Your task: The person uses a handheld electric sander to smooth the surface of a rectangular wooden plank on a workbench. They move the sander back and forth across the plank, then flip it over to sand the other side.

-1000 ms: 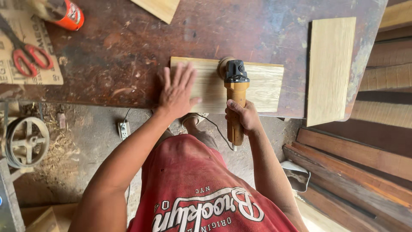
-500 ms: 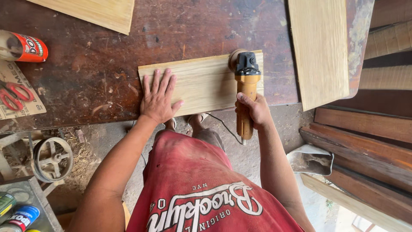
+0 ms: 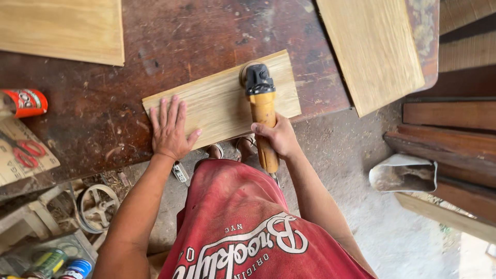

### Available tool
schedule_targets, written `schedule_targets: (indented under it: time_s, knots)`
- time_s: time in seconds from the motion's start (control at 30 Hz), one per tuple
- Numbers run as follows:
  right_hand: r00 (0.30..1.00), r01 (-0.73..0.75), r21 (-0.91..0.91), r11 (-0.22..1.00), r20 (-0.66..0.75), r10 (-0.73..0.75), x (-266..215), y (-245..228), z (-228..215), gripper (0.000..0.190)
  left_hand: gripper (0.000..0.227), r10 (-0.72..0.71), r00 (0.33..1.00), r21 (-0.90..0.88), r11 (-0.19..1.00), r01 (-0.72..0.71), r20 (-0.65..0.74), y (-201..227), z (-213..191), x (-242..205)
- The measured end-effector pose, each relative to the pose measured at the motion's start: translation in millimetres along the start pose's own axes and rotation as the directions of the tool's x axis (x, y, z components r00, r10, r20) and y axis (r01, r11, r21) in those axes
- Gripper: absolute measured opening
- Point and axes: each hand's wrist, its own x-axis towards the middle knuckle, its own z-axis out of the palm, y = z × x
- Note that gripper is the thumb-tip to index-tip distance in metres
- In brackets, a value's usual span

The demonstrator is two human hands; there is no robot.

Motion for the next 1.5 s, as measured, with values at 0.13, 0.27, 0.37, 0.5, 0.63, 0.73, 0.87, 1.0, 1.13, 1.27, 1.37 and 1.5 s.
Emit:
schedule_targets:
  time_s: [0.13, 0.27, 0.37, 0.5, 0.63, 0.73, 0.87, 1.0, 1.13, 1.27, 1.37, 1.5]
  knots:
    - [0.993, 0.012, 0.168, 0.986, -0.116, 0.008, 6, -12, -26, 0.032, 0.095, -0.009, 1.000, 0.003, 1.000, 0.009, 0.029, 1, 1, 0]
    - [0.996, -0.001, 0.188, 0.982, -0.092, 0.019, -4, -15, -23, 0.032, 0.094, -0.025, 0.999, 0.026, 0.999, 0.024, 0.043, 7, 0, -6]
    - [0.999, -0.031, 0.077, 0.997, -0.028, 0.033, -14, -13, -8, 0.033, 0.094, -0.002, 1.000, 0.023, 1.000, 0.002, 0.017, 7, -5, 2]
    - [0.998, -0.036, 0.043, 0.998, -0.048, 0.038, -17, -2, -15, 0.034, 0.094, -0.011, 1.000, 0.030, 1.000, 0.010, 0.028, 7, -3, 0]
    - [0.990, -0.008, 0.154, 0.988, -0.137, 0.029, -27, 0, -33, 0.037, 0.093, -0.022, 0.999, 0.000, 1.000, 0.022, 0.031, 3, 0, -5]
    - [0.987, -0.089, -0.014, 0.996, -0.137, 0.086, -43, -2, -25, 0.039, 0.094, -0.006, 1.000, 0.009, 1.000, 0.006, 0.011, 0, -1, 4]
    - [1.000, -0.012, -0.120, 0.993, 0.010, 0.013, -45, 5, -2, 0.039, 0.094, -0.011, 1.000, 0.039, 0.999, 0.011, 0.018, 3, 1, -1]
    - [0.993, -0.096, -0.069, 0.993, -0.070, 0.091, -32, 7, -5, 0.034, 0.095, -0.006, 0.999, 0.010, 1.000, 0.005, 0.033, -1, 5, -3]
    - [0.991, -0.066, 0.081, 0.995, -0.110, 0.074, -28, 4, -22, 0.029, 0.096, -0.042, 0.993, 0.052, 0.998, 0.037, 0.107, -9, 7, 4]
    - [0.992, -0.057, 0.074, 0.996, -0.105, 0.064, -33, 13, -4, 0.026, 0.097, -0.059, 0.985, 0.077, 0.996, 0.047, 0.160, -9, 13, -6]
    - [0.996, -0.074, 0.041, 0.996, -0.037, 0.075, -41, 26, 38, 0.024, 0.096, 0.025, 0.999, -0.029, 0.999, -0.024, 0.030, -16, 14, -8]
    - [0.994, -0.096, 0.032, 0.995, 0.061, 0.094, -42, 40, 101, 0.024, 0.090, -0.019, 0.995, -0.072, 0.997, 0.025, 0.094, -60, 3, -15]
